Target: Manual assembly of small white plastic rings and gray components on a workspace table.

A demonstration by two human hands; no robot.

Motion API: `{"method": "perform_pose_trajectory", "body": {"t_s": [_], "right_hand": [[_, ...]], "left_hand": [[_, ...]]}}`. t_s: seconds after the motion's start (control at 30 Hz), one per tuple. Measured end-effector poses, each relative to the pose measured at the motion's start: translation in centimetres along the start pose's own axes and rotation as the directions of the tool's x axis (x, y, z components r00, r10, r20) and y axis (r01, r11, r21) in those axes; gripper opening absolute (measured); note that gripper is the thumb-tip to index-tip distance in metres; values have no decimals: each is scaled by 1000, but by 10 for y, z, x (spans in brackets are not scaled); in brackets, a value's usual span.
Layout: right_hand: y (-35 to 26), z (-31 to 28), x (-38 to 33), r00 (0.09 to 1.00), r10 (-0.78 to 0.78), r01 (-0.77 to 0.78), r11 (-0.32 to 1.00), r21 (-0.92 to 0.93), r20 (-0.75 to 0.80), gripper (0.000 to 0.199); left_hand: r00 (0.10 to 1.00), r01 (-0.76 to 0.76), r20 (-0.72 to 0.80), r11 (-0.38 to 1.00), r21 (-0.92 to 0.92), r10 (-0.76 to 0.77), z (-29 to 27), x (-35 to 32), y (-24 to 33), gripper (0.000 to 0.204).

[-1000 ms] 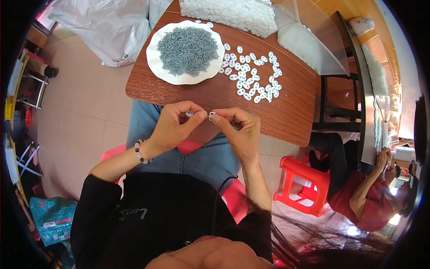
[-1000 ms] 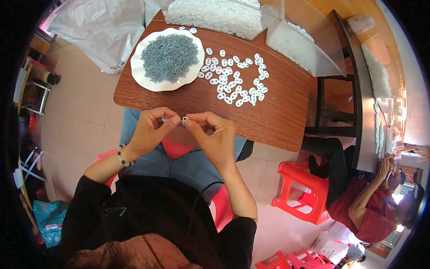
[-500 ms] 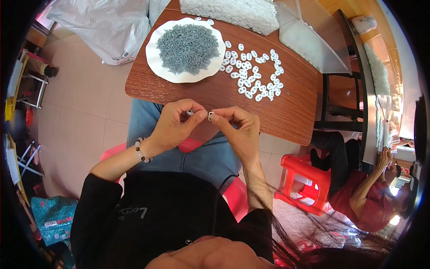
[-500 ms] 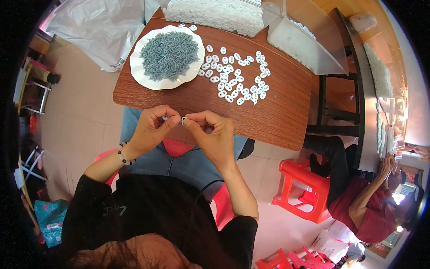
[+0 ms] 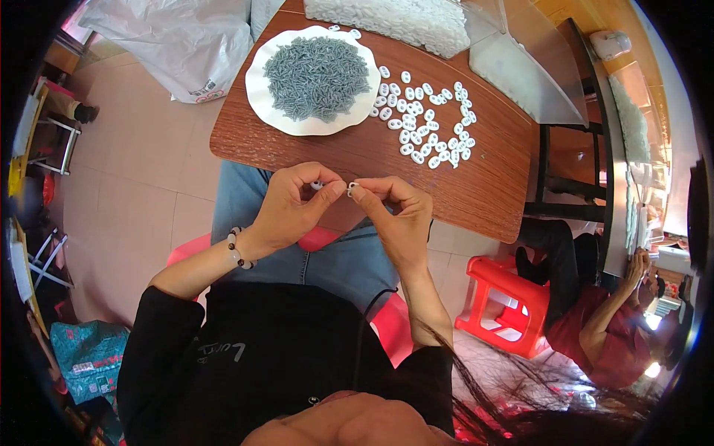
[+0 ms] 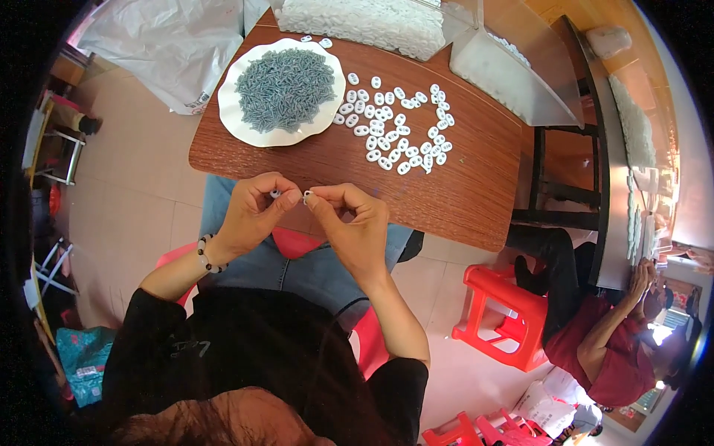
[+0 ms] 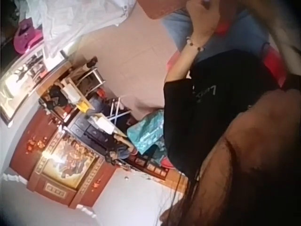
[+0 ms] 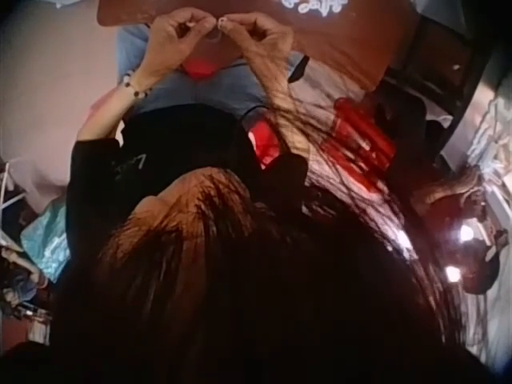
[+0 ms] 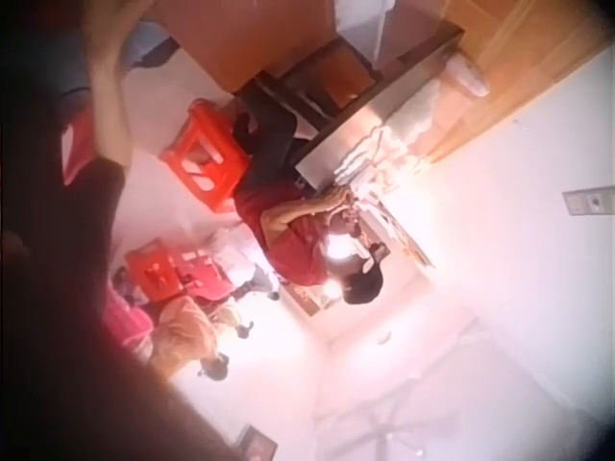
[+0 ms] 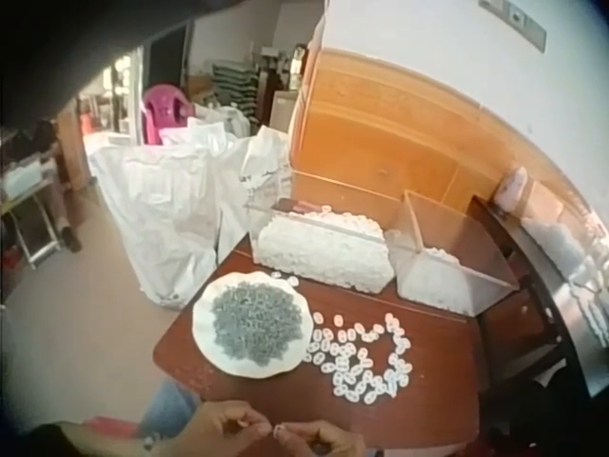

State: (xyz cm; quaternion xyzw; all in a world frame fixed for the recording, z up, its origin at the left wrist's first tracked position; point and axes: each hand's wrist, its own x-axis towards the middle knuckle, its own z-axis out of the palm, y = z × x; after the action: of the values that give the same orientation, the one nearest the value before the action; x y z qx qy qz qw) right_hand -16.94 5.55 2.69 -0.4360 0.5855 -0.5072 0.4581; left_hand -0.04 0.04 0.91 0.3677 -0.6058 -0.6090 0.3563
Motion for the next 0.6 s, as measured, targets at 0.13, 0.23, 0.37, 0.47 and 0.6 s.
{"method": "perform_pose_trajectory", "body": {"t_s": [0.13, 0.23, 0.37, 0.47, 0.6], "right_hand": [[1, 0, 0, 1000, -10, 10, 1000, -12, 6, 12], [3, 0, 0, 1000, -18, 18, 1000, -7, 10, 12], [1, 2, 0, 1000, -7, 8, 1000, -12, 16, 12], [1, 2, 0, 1000, 3, -3, 1000, -14, 19, 12], [3, 2, 0, 1000, 2, -2, 1000, 7, 10, 12]], "left_hand": [[1000, -2, 0, 1000, 18, 2, 0, 0, 1, 12], [1000, -16, 0, 1000, 24, 16, 0, 0, -1, 12], [1000, -27, -10, 997, 74, 28, -2, 0, -2, 10], [999, -29, -17, 997, 75, 30, -1, 0, -1, 10], [1000, -4, -21, 998, 58, 5, -1, 1, -5, 15]]}}
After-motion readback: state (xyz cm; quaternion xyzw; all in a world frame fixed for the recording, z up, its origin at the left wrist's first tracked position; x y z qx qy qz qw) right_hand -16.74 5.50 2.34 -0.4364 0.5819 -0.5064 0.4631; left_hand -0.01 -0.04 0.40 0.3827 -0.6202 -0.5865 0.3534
